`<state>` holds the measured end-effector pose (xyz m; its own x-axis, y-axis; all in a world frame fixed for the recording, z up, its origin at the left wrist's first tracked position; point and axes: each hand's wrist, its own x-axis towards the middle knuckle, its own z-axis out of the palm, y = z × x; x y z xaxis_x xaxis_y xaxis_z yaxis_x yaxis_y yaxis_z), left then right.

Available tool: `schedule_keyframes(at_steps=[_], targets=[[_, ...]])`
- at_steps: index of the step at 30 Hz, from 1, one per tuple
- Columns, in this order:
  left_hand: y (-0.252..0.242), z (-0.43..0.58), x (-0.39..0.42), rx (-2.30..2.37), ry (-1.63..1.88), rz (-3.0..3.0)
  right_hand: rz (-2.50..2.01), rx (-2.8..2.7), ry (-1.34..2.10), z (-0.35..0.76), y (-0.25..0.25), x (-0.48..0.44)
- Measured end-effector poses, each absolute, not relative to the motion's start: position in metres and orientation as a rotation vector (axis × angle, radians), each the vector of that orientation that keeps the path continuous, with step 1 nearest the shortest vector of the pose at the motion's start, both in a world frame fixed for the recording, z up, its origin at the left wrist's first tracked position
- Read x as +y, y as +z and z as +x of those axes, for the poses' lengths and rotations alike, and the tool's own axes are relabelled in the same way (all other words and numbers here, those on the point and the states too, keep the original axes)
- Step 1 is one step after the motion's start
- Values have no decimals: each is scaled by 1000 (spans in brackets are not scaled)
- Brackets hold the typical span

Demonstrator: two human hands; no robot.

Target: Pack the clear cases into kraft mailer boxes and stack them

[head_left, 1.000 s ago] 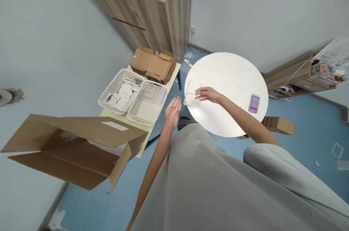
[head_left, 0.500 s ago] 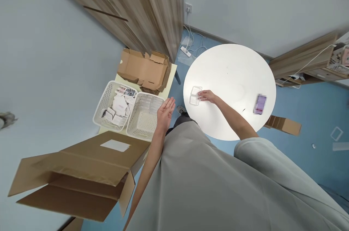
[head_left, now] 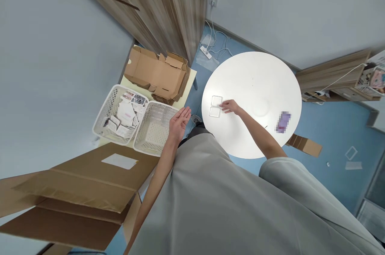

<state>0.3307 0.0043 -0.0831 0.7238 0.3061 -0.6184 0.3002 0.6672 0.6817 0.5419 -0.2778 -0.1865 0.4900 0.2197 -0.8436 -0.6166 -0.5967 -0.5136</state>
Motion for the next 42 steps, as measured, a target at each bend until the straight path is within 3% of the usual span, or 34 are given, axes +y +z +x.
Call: schedule_keyframes(at_steps=[7,15,21,28,35,42], targets=[[-86,320,11,809,134,769,-1935,69,1289,565,-116,-232],[-88,283,34,883,419,618,-1860,-546,1396,560,-60,-81],[-87,238,50,955,629,536,-1894,-1130,1382,515,-71,58],[-79,195,40,1042,818,483,-2311,-1860,983,457,-101,178],[-74,170,18,1117,899,397,-2657,-1842,897,435,-143,216],[-76,166,13,1089,884,398,-2694,-1779,789,444,-130,203]])
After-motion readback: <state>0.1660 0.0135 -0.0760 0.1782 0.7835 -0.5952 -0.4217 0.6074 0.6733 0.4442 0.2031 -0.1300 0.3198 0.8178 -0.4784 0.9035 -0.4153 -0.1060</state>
